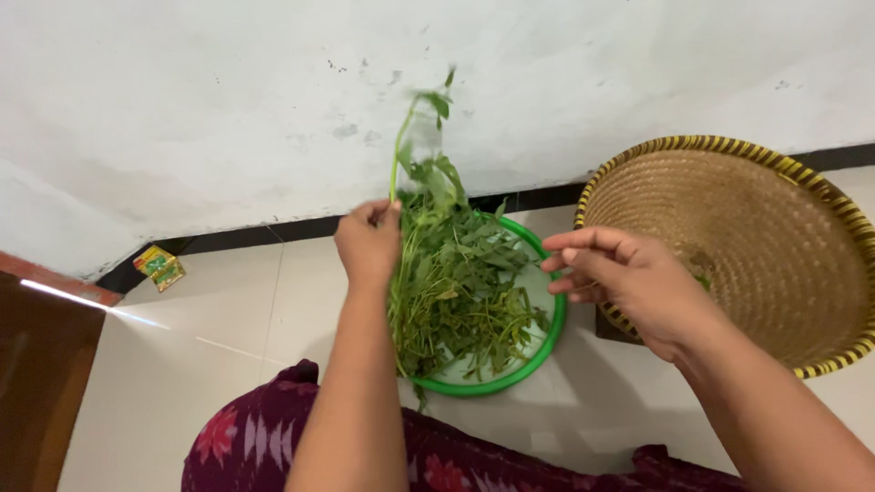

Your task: The person picks leafy green vegetables from a green plastic bowl, removes the leaves from the stems by hand, and places the leaves into a woven basket. The stems are discarded back into the bowl.

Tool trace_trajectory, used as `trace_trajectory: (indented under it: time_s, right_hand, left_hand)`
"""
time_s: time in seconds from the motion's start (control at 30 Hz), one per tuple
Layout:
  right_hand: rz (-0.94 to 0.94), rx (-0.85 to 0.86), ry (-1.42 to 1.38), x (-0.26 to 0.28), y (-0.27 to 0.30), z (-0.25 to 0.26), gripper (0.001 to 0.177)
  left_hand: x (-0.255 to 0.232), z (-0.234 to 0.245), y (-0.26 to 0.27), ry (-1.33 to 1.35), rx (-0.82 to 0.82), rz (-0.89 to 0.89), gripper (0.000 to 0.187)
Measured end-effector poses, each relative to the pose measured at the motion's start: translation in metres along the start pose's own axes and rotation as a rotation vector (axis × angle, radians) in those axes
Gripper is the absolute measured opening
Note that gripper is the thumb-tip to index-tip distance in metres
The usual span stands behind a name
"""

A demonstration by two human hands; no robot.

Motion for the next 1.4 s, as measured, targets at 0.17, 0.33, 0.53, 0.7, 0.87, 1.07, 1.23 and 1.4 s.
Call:
trace_trajectory:
  time_s: [0.17,0.33,0.53,0.7,0.87,1.07,1.23,1.4]
  right_hand:
    - [-0.022,0.049,0.129,-0.014,-0.006,-0.020,0.030]
    - [0.054,0.125,0.328,-0.024,-0.012,-0.045,0.029]
    - [0.059,0.134,0.359,-0.037,-0.011,-0.053,0.031]
    - [0.091,0.165,0.421,-0.042,-0.016,-0.075,0.032]
    - [0.148,0.153,0.379,-0.039,-0.012,-0.100,0.032]
    - [0.224,0.235,0.335,-0.026,-0.008,-0.107,0.055]
    - [0.278,0.357,0.152,-0.042,-0.023,-0.121,0.042]
    - [0.114,0.373,0.192,-0.079,-0.036,-0.116,0.033]
  left_hand:
    - [-0.045,0.022,-0.005,0.014,0.139,-0.055,0.022]
    - [-0.069,0.047,0.006,0.052,0.184,-0.183,0.020]
    - [-0.066,0.051,0.018,0.366,0.162,-0.159,0.024]
    - [-0.065,0.038,0.015,0.569,0.183,-0.079,0.027]
    - [-0.065,0.023,0.017,0.832,0.231,0.042,0.028]
    - [-0.073,0.002,0.033,0.965,0.368,0.065,0.029]
    - [-0.077,-0.014,0.047,1.077,0.430,0.121,0.028]
    - [-0.072,-0.005,0.033,1.107,0.432,0.113,0.026]
Point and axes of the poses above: each hand's wrist, its own y-axis away from the middle knuckle, its own z-axis out of the back of the hand, x = y × z, the point moved 5 cm from there along -y, towards the middle knuckle, and after that the axes turned 6 degrees about x, right-handed, at the moved point
